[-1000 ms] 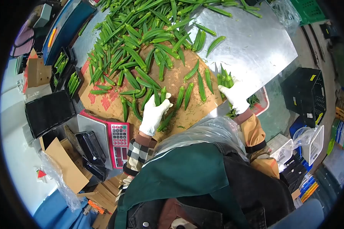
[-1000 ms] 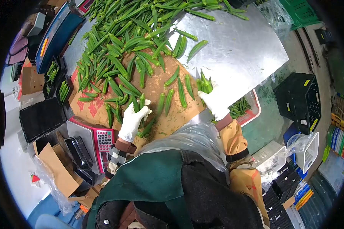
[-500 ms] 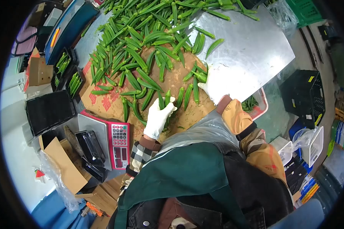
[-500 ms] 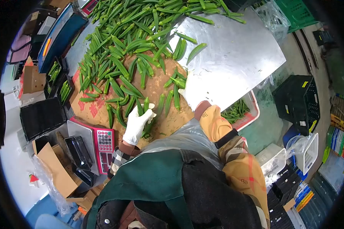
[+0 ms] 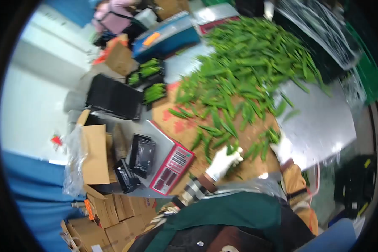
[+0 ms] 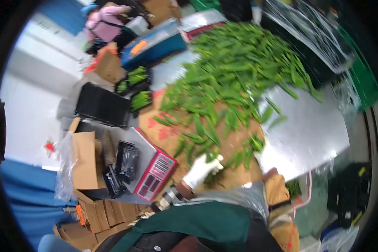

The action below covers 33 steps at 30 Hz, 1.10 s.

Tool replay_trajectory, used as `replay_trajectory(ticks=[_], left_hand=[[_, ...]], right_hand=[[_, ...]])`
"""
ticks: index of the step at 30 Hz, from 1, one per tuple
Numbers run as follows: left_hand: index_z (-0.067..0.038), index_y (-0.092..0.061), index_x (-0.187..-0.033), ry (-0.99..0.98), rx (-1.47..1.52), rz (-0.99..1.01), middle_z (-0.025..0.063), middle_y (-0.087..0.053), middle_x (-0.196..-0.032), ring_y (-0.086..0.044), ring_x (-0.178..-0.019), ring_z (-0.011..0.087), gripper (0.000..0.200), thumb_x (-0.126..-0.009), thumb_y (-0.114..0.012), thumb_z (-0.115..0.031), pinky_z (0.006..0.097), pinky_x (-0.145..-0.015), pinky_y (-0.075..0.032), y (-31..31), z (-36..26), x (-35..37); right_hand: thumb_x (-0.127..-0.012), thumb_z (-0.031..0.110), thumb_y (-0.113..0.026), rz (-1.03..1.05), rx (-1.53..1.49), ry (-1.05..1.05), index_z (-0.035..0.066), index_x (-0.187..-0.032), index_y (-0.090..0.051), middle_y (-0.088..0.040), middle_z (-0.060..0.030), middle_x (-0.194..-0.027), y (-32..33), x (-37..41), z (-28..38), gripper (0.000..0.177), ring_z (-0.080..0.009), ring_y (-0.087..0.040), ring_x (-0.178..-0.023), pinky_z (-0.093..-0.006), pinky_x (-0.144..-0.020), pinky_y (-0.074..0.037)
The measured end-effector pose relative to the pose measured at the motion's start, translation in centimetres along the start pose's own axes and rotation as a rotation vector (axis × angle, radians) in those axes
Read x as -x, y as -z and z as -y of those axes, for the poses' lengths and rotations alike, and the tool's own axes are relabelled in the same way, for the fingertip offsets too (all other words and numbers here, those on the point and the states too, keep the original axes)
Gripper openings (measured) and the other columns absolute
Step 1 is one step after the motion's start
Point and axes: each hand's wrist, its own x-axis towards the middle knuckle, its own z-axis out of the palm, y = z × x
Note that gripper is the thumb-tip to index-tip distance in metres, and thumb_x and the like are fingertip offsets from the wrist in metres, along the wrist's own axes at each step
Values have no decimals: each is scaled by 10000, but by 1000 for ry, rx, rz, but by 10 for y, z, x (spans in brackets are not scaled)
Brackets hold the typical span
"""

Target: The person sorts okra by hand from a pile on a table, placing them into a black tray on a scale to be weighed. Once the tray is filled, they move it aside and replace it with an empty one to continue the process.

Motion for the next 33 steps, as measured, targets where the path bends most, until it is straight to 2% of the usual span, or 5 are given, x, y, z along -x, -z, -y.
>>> replay_trajectory(ticks=[9, 12, 19, 26, 33], left_hand=[[-54, -672, -976, -46, 165, -32, -14, -631, -783, -626, -749, 81, 186, -956, -727, -230, 239, -626, -449, 8, 17, 24], [-22, -670, -1224, -8, 127, -20, 66, -697, -951, -605, -768, 101, 281, -970, -679, -143, 239, -643, -475, 14, 20, 27], [-24, -565, -1375, -20, 299, 81, 87, -687, -1110, -650, -871, 138, 423, -985, -658, -159, 272, -725, -526, 34, 17, 40], [-152, -499, -1426, 83, 523, 196, 8, -638, -1284, -637, -1095, 144, 452, -1033, -599, -353, 352, -877, -553, 28, -3, 47], [-191, -477, -1431, -53, 716, 155, 30, -579, -1342, -560, -1234, 179, 502, -1025, -571, -471, 402, -1046, -474, 32, 9, 53]], right_hand=[[-672, 228, -818, 31, 466, -98, 72, -1366, -556, -731, -203, -959, -3, 16, 18, 758, -385, -712, -896, -449, -812, -566], [-653, 240, -827, 4, 436, -119, 77, -1299, -607, -730, -205, -958, 2, 17, 24, 701, -392, -707, -902, -446, -830, -565], [-651, -17, -832, 101, -597, -9, -27, -1099, -672, -722, -58, -904, 2, 8, -10, 475, -164, -681, -769, -316, -743, -573], [-806, 1, -791, 643, -990, -130, -13, -1243, -639, -720, -83, -1070, 9, 79, 160, 463, -169, -690, -904, -311, -808, -567], [-928, 156, -744, 669, -1130, -265, 23, -1453, -450, -635, -73, -1267, -63, 104, 185, 616, -165, -619, -1117, -318, -952, -521]])
